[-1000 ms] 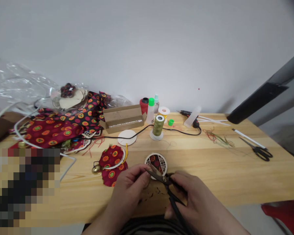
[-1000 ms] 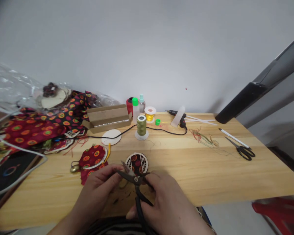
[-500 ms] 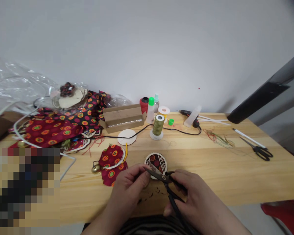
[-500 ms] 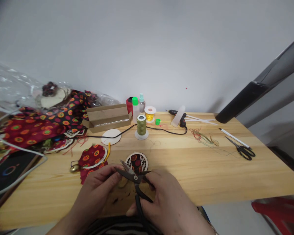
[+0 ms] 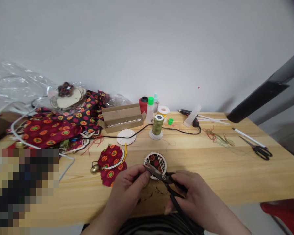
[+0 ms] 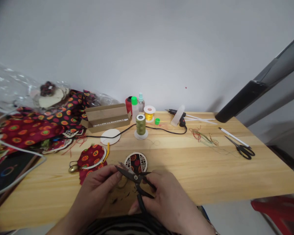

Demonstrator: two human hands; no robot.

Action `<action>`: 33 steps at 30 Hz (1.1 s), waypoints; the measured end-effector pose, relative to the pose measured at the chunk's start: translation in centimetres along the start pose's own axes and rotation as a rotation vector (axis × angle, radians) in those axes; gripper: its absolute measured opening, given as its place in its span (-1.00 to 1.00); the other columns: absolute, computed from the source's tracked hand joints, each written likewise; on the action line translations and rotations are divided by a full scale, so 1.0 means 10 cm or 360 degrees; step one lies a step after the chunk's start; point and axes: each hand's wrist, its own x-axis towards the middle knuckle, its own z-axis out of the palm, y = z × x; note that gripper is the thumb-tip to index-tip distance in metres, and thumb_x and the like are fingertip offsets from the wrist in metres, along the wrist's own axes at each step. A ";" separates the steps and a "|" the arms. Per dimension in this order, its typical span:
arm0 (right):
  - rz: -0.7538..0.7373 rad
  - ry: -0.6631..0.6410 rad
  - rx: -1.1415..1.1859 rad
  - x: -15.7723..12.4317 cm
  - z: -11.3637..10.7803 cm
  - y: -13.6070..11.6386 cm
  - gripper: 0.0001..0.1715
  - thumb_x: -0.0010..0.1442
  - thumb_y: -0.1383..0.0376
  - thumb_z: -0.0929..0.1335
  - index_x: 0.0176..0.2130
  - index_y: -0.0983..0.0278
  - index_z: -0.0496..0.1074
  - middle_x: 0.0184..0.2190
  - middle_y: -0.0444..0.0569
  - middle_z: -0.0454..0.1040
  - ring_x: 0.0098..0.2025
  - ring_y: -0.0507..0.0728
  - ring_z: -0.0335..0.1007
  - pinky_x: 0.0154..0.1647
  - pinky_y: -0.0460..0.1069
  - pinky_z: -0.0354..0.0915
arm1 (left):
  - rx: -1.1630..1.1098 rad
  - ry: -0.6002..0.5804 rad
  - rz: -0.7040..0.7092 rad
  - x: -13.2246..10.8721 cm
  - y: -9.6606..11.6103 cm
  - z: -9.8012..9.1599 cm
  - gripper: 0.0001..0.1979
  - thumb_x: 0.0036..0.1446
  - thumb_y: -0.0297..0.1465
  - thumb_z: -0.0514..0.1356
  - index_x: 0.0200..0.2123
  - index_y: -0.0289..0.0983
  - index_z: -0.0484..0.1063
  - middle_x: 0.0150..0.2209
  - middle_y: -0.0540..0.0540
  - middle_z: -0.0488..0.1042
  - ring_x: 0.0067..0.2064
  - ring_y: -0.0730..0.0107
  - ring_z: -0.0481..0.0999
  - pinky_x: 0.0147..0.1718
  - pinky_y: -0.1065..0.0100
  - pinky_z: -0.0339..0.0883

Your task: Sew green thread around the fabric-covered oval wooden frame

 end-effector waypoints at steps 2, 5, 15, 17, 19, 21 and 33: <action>-0.0014 0.0004 0.0010 0.00 0.01 0.02 -0.85 0.00 0.28 0.45 -0.50 0.26 0.41 -0.56 -0.23 0.35 -0.48 -0.03 0.16 -0.49 -0.15 0.06 | 0.0001 0.0002 -0.0014 0.00 -0.02 -0.01 -0.81 0.08 -0.31 0.21 -0.30 -0.22 0.62 -0.50 0.00 0.49 -0.34 0.33 0.43 -0.37 0.44 0.25; -0.0016 0.0014 0.0022 0.01 0.03 0.04 -0.86 -0.02 0.28 0.46 -0.49 0.26 0.43 -0.56 -0.23 0.35 -0.48 -0.02 0.18 -0.48 -0.15 0.08 | -0.0025 -0.0003 -0.0027 0.00 -0.02 0.01 -0.80 0.06 -0.30 0.23 -0.32 -0.24 0.62 -0.49 -0.01 0.51 -0.35 0.33 0.43 -0.37 0.44 0.25; 0.0193 0.0440 -0.0278 -0.07 -0.21 0.20 -0.73 0.06 0.15 0.35 -0.54 0.26 0.32 -0.60 -0.13 0.35 -0.54 0.04 0.23 -0.54 -0.10 0.12 | -0.0369 0.0282 -0.0158 0.03 -0.03 0.01 -0.81 -0.07 -0.27 0.35 -0.48 -0.29 0.55 -0.61 0.05 0.38 -0.56 0.55 0.20 -0.59 0.54 0.08; 0.0416 0.0538 -0.0574 -0.06 -0.35 0.36 -0.68 0.07 0.07 0.32 -0.49 0.26 0.39 -0.56 -0.04 0.43 -0.53 0.10 0.30 -0.53 -0.06 0.14 | -0.0445 0.0297 -0.0149 0.04 -0.06 -0.01 -0.81 -0.07 -0.28 0.36 -0.47 -0.30 0.54 -0.63 0.07 0.33 -0.58 0.59 0.14 -0.61 0.56 0.03; 0.0693 0.0549 -0.0894 -0.06 -0.47 0.52 -0.60 0.09 0.00 0.28 -0.45 0.26 0.42 -0.52 0.05 0.48 -0.48 0.19 0.37 -0.52 -0.02 0.14 | -0.0493 0.0285 -0.0144 0.05 -0.09 -0.01 -0.81 -0.07 -0.28 0.36 -0.46 -0.31 0.54 -0.63 0.08 0.29 -0.58 0.60 0.11 -0.62 0.57 0.01; 0.0904 0.0503 -0.1043 -0.06 -0.55 0.65 -0.57 0.12 -0.01 0.23 -0.40 0.26 0.45 -0.48 0.11 0.52 -0.41 0.26 0.44 -0.50 0.00 0.15 | -0.0517 0.0268 -0.0152 0.05 -0.10 0.00 -0.80 -0.05 -0.28 0.35 -0.44 -0.31 0.54 -0.64 0.09 0.27 -0.58 0.61 0.11 -0.63 0.57 0.00; 0.1067 0.0477 -0.1118 -0.09 -0.68 0.85 -0.64 0.12 0.11 0.22 -0.39 0.28 0.47 -0.46 0.14 0.54 -0.41 0.26 0.46 -0.48 -0.01 0.18 | -0.0538 0.0329 -0.0185 0.04 0.00 0.07 -0.75 -0.16 -0.25 0.40 -0.49 -0.33 0.54 -0.65 0.09 0.27 -0.59 0.61 0.12 -0.63 0.58 0.01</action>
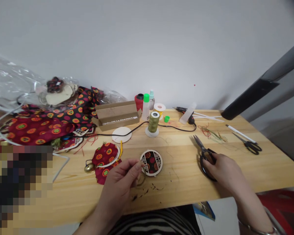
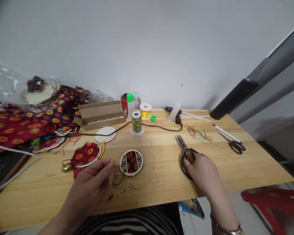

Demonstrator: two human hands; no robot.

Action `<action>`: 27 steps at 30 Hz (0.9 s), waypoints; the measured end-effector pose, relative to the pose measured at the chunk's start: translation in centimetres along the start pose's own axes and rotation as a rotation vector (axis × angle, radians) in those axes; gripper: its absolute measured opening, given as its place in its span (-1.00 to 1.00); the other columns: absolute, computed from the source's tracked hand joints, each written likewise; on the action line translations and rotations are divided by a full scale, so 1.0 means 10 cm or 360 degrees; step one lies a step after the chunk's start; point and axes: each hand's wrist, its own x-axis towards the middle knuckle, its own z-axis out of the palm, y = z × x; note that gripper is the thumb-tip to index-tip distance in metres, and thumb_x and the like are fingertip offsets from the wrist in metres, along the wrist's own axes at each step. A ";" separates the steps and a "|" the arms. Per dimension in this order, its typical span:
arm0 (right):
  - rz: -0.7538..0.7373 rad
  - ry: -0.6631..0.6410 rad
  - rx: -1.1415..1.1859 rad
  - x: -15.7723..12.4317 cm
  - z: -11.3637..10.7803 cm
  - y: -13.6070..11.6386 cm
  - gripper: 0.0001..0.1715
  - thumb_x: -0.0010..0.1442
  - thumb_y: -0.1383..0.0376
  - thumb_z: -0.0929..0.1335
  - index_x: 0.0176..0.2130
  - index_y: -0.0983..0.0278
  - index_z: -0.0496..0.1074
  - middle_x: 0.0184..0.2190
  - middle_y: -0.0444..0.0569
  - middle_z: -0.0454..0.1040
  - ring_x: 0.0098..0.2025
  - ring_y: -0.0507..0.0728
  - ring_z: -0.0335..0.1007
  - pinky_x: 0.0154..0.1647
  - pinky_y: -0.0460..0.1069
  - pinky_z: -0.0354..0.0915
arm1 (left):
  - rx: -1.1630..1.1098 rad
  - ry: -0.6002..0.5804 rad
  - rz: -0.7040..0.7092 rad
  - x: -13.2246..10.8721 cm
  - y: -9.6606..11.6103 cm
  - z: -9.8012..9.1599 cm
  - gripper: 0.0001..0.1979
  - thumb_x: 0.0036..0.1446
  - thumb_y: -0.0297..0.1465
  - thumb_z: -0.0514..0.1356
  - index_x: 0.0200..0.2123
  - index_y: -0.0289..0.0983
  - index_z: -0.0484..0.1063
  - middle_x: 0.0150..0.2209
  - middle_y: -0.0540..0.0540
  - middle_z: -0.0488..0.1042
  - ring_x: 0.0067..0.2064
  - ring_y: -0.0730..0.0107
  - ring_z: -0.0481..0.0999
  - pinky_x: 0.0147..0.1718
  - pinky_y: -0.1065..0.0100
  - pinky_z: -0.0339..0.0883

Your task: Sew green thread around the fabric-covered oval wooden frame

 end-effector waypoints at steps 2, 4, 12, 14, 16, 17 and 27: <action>-0.0010 0.0002 0.0002 0.01 0.00 0.00 -0.65 0.11 0.11 0.22 -0.41 0.28 0.46 -0.46 0.14 0.54 -0.41 0.25 0.45 -0.47 -0.01 0.18 | -0.0004 -0.0006 -0.0010 0.01 -0.01 0.00 -0.75 -0.16 -0.26 0.40 -0.48 -0.33 0.54 -0.65 0.09 0.28 -0.59 0.62 0.12 -0.64 0.58 0.00; -0.0022 0.0010 0.0002 0.01 0.01 0.00 -0.66 0.11 0.11 0.23 -0.44 0.27 0.46 -0.48 0.13 0.54 -0.43 0.25 0.45 -0.48 -0.01 0.18 | -0.0026 0.0012 -0.0013 0.01 -0.03 -0.01 -0.76 -0.17 -0.27 0.40 -0.48 -0.33 0.54 -0.64 0.08 0.29 -0.59 0.61 0.14 -0.64 0.58 0.01; -0.0097 -0.0041 -0.0062 -0.01 -0.01 -0.01 -0.61 0.15 0.08 0.20 -0.39 0.27 0.47 -0.47 0.13 0.54 -0.41 0.25 0.47 -0.50 -0.02 0.15 | -0.0047 -0.0082 -0.0017 0.02 -0.05 -0.04 -0.80 -0.09 -0.29 0.38 -0.47 -0.32 0.55 -0.62 0.08 0.30 -0.58 0.63 0.13 -0.63 0.59 0.00; -0.0098 -0.0064 -0.0123 -0.01 -0.02 -0.02 -0.62 0.18 0.11 0.20 -0.37 0.27 0.48 -0.45 0.14 0.55 -0.39 0.27 0.48 -0.48 0.00 0.16 | -0.0045 -0.0085 -0.0014 0.02 -0.04 -0.03 -0.80 -0.08 -0.29 0.37 -0.46 -0.33 0.55 -0.61 0.08 0.29 -0.57 0.63 0.13 -0.63 0.60 -0.02; -0.0074 -0.0044 -0.0202 -0.03 -0.02 -0.02 -0.63 0.19 0.13 0.20 -0.36 0.26 0.48 -0.44 0.14 0.54 -0.38 0.29 0.48 -0.46 0.02 0.16 | -0.0038 -0.0094 -0.0020 0.01 -0.03 -0.03 -0.79 -0.07 -0.28 0.37 -0.48 -0.33 0.54 -0.62 0.08 0.29 -0.58 0.64 0.12 -0.63 0.59 -0.03; -0.0059 -0.0008 -0.0242 -0.04 -0.01 -0.02 -0.64 0.20 0.13 0.21 -0.36 0.27 0.49 -0.43 0.14 0.54 -0.38 0.29 0.48 -0.46 0.02 0.16 | -0.0037 -0.0091 -0.0026 0.01 -0.03 -0.02 -0.79 -0.07 -0.28 0.36 -0.48 -0.33 0.53 -0.62 0.08 0.28 -0.59 0.64 0.11 -0.64 0.59 -0.04; -0.1242 -0.0002 0.0274 -0.42 -0.05 -0.38 -0.78 0.20 0.42 0.27 -0.40 0.22 0.45 -0.35 -0.06 0.43 -0.24 0.11 0.32 -0.21 -0.01 0.21 | -0.0087 -0.0107 -0.0022 0.03 -0.06 -0.06 -0.83 -0.07 -0.31 0.36 -0.46 -0.31 0.55 -0.60 0.06 0.31 -0.56 0.62 0.15 -0.62 0.60 0.01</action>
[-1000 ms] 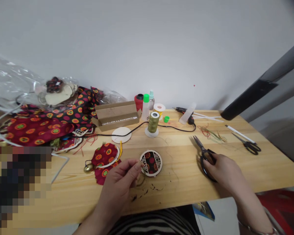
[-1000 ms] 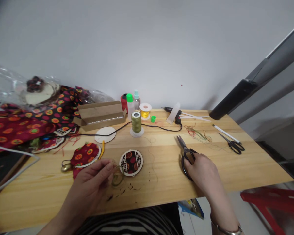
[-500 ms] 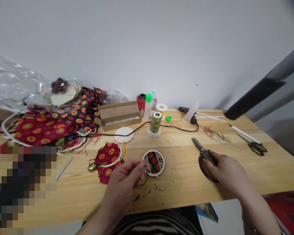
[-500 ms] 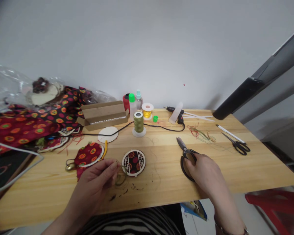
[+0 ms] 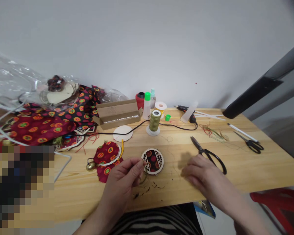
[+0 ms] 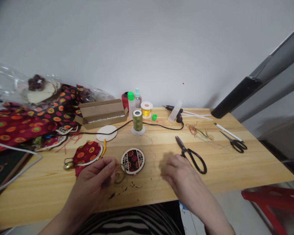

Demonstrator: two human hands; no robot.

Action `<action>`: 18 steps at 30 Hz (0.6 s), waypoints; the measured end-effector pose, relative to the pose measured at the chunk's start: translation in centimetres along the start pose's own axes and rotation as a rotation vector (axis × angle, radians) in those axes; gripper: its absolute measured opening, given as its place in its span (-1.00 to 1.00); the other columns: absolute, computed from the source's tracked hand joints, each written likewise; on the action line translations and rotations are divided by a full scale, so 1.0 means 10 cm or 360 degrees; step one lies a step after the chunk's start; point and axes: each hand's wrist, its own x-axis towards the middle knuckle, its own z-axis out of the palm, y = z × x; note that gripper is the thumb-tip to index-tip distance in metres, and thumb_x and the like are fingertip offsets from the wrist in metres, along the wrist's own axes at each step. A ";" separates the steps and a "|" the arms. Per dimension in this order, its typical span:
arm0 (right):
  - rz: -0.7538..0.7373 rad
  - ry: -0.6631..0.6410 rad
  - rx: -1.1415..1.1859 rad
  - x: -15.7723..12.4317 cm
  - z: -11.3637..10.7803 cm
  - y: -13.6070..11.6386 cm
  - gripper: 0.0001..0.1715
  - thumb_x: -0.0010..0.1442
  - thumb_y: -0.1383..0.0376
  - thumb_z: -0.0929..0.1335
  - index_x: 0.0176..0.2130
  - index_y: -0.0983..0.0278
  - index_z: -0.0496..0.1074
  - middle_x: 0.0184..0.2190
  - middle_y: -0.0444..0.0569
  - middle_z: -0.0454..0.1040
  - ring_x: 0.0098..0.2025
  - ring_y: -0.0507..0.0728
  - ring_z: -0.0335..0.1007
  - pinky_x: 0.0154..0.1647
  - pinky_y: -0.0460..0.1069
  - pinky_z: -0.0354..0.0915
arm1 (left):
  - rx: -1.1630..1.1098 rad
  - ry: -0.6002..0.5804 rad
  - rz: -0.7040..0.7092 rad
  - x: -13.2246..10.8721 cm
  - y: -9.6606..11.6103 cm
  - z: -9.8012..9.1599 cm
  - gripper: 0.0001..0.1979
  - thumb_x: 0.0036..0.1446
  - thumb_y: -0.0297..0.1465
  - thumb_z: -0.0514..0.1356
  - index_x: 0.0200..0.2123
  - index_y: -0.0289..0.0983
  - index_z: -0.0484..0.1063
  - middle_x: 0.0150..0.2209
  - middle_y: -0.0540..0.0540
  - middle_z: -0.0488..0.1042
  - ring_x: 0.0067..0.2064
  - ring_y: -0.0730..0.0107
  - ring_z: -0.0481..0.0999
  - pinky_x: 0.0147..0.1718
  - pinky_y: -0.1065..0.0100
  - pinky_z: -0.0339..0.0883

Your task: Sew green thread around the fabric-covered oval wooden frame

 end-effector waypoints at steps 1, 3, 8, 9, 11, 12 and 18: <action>-0.0063 -0.0049 0.0041 0.01 0.01 -0.06 -0.79 0.19 0.44 0.29 -0.42 0.22 0.44 -0.36 -0.08 0.42 -0.23 0.11 0.31 -0.22 -0.01 0.19 | 0.0006 0.0005 0.0001 0.00 0.00 0.00 -0.83 -0.06 -0.31 0.36 -0.45 -0.31 0.55 -0.60 0.06 0.31 -0.56 0.62 0.14 -0.62 0.60 0.01; -0.0125 -0.0085 0.0039 0.03 0.05 -0.15 -0.83 0.17 0.45 0.33 -0.42 0.22 0.42 -0.36 -0.10 0.42 -0.22 0.12 0.28 -0.22 0.00 0.15 | 0.0009 0.0010 -0.0003 -0.01 0.01 0.00 -0.81 -0.07 -0.30 0.36 -0.46 -0.32 0.54 -0.61 0.06 0.31 -0.57 0.62 0.14 -0.62 0.59 0.01; -0.0240 -0.0043 -0.0145 0.04 0.19 -0.20 -0.87 0.17 0.39 0.37 -0.43 0.25 0.39 -0.38 -0.10 0.42 -0.23 0.15 0.24 -0.21 0.05 0.10 | -0.0001 -0.0022 -0.0019 -0.01 0.03 0.03 -0.79 -0.08 -0.29 0.37 -0.48 -0.34 0.53 -0.63 0.07 0.28 -0.58 0.63 0.11 -0.64 0.57 -0.04; -0.0264 -0.0043 -0.0188 0.04 0.21 -0.20 -0.86 0.16 0.40 0.38 -0.44 0.26 0.38 -0.38 -0.09 0.42 -0.24 0.15 0.24 -0.21 0.05 0.10 | -0.0005 -0.0027 -0.0019 -0.01 0.03 0.04 -0.79 -0.07 -0.29 0.37 -0.48 -0.34 0.53 -0.63 0.06 0.29 -0.59 0.63 0.11 -0.64 0.56 -0.05; -0.0284 -0.0069 -0.0230 0.04 0.22 -0.20 -0.84 0.14 0.47 0.37 -0.44 0.27 0.38 -0.38 -0.08 0.42 -0.24 0.15 0.24 -0.19 0.06 0.11 | -0.0020 -0.0035 -0.0013 -0.02 0.04 0.05 -0.78 -0.07 -0.29 0.37 -0.47 -0.35 0.53 -0.63 0.07 0.28 -0.58 0.63 0.11 -0.63 0.56 -0.06; -0.0281 -0.0086 -0.0210 0.04 0.22 -0.21 -0.82 0.14 0.51 0.35 -0.44 0.27 0.37 -0.38 -0.08 0.42 -0.25 0.15 0.24 -0.18 0.06 0.12 | -0.0021 -0.0039 -0.0007 -0.02 0.04 0.06 -0.78 -0.07 -0.29 0.36 -0.47 -0.35 0.53 -0.63 0.07 0.28 -0.59 0.63 0.11 -0.63 0.56 -0.06; -0.0151 0.0082 0.0653 0.21 0.14 -0.34 -0.79 0.24 0.47 0.25 -0.40 0.26 0.34 -0.38 -0.09 0.38 -0.22 0.09 0.24 -0.16 0.00 0.20 | -0.0009 -0.0034 0.0019 0.01 0.08 0.14 -0.77 -0.07 -0.29 0.36 -0.51 -0.36 0.51 -0.64 0.07 0.30 -0.62 0.67 0.08 -0.65 0.55 -0.08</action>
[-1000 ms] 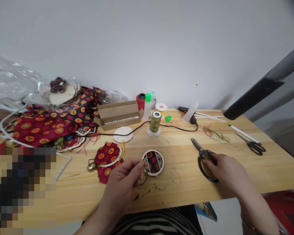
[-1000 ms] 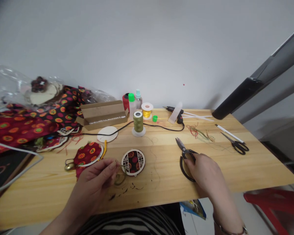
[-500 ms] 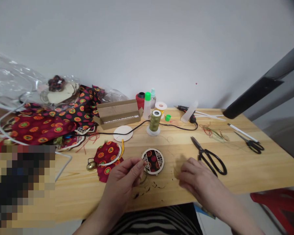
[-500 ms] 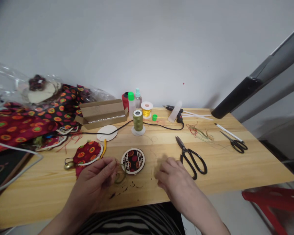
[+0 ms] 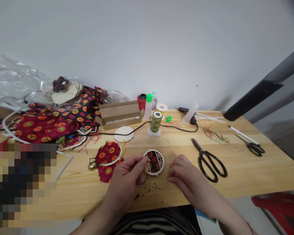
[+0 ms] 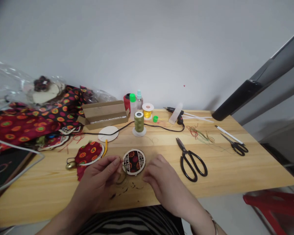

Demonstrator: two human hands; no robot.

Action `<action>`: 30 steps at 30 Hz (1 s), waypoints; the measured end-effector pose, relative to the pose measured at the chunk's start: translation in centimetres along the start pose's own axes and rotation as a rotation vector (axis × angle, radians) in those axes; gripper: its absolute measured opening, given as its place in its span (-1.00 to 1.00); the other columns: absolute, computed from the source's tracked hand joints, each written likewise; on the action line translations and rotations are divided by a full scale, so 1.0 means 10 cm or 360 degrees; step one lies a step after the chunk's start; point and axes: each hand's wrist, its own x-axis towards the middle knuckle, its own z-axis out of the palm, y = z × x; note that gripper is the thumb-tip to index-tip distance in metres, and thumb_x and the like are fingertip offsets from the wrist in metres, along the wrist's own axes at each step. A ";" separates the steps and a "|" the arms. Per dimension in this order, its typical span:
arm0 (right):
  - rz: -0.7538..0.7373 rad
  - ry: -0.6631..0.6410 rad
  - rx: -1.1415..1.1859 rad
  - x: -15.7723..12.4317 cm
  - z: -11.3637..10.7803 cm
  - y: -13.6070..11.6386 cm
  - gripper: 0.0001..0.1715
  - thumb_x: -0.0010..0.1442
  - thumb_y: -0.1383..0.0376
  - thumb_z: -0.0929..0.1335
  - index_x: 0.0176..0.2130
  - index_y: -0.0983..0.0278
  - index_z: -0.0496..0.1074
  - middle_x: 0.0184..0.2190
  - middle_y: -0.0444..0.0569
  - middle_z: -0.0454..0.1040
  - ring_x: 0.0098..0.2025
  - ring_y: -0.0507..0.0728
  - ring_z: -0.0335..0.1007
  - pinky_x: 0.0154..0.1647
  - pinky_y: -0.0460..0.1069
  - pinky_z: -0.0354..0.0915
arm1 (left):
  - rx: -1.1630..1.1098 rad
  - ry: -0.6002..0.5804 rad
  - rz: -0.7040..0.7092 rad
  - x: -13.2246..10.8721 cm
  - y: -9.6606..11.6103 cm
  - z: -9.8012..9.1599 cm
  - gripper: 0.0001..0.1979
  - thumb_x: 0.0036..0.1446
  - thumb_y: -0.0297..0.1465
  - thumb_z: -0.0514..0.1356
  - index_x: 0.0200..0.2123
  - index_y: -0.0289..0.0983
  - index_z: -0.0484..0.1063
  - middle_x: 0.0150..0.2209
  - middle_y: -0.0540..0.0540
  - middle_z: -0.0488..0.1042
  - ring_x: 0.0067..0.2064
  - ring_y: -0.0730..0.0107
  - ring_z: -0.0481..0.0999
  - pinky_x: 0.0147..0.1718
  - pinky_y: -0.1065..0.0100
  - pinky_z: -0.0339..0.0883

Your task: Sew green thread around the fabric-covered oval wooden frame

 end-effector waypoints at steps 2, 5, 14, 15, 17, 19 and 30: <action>0.0063 0.0242 0.0359 0.14 0.04 -0.05 -0.82 0.21 0.43 0.28 -0.42 0.25 0.35 -0.40 -0.09 0.36 -0.24 0.09 0.26 -0.19 0.00 0.21 | 0.0000 -0.0009 -0.0007 0.03 0.03 0.04 -0.76 -0.07 -0.27 0.35 -0.50 -0.37 0.53 -0.67 0.08 0.28 -0.65 0.68 0.05 -0.67 0.56 -0.10; 0.0214 0.0538 0.0810 0.37 0.11 -0.14 -0.87 0.12 0.37 0.34 -0.47 0.25 0.38 -0.40 -0.09 0.33 -0.28 0.09 0.27 -0.24 0.00 0.23 | -0.0059 -0.0002 -0.0033 0.10 0.11 0.12 -0.74 -0.08 -0.26 0.35 -0.42 -0.38 0.56 -0.72 0.14 0.19 -0.67 0.69 -0.01 -0.70 0.58 -0.13; 0.0284 0.0785 0.1278 0.77 0.13 -0.27 -0.85 0.04 0.26 0.38 -0.51 0.28 0.43 -0.09 -0.01 0.23 -0.11 0.15 0.30 -0.14 0.04 0.28 | -0.0342 -0.0063 0.0107 0.23 0.32 0.32 -0.86 -0.05 -0.38 0.35 -0.45 -0.32 0.48 -0.63 0.11 0.33 -0.70 0.75 0.04 -0.73 0.63 -0.13; 0.0284 0.0783 0.1286 0.77 0.12 -0.26 -0.84 0.03 0.26 0.38 -0.52 0.28 0.43 -0.09 -0.01 0.24 -0.10 0.16 0.30 -0.14 0.05 0.28 | -0.0351 -0.0059 0.0113 0.23 0.32 0.32 -0.86 -0.04 -0.38 0.35 -0.44 -0.32 0.47 -0.60 0.08 0.38 -0.70 0.76 0.04 -0.73 0.63 -0.13; 0.0295 0.0777 0.1301 0.77 0.12 -0.24 -0.84 0.03 0.26 0.39 -0.52 0.28 0.43 -0.08 0.00 0.24 -0.10 0.17 0.31 -0.15 0.06 0.29 | -0.0362 -0.0046 0.0122 0.23 0.31 0.34 -0.85 -0.05 -0.37 0.35 -0.43 -0.32 0.47 -0.56 0.04 0.44 -0.71 0.77 0.06 -0.74 0.63 -0.12; 0.0313 0.0790 0.1291 0.76 0.13 -0.23 -0.85 0.03 0.25 0.39 -0.52 0.27 0.45 -0.08 0.00 0.24 -0.09 0.19 0.30 -0.12 0.08 0.28 | -0.0375 -0.0031 0.0134 0.23 0.28 0.34 -0.83 -0.07 -0.36 0.37 -0.43 -0.32 0.48 -0.57 0.05 0.43 -0.71 0.77 0.07 -0.74 0.63 -0.11; 0.0311 0.0900 0.1140 0.71 0.28 -0.32 -0.87 0.02 0.28 0.39 -0.52 0.27 0.47 -0.10 0.05 0.29 0.02 0.24 0.26 0.07 0.16 0.15 | -0.0464 0.0085 0.0118 0.16 0.14 0.31 -0.82 -0.11 -0.36 0.39 -0.45 -0.33 0.51 -0.71 0.16 0.21 -0.70 0.75 0.05 -0.73 0.66 -0.09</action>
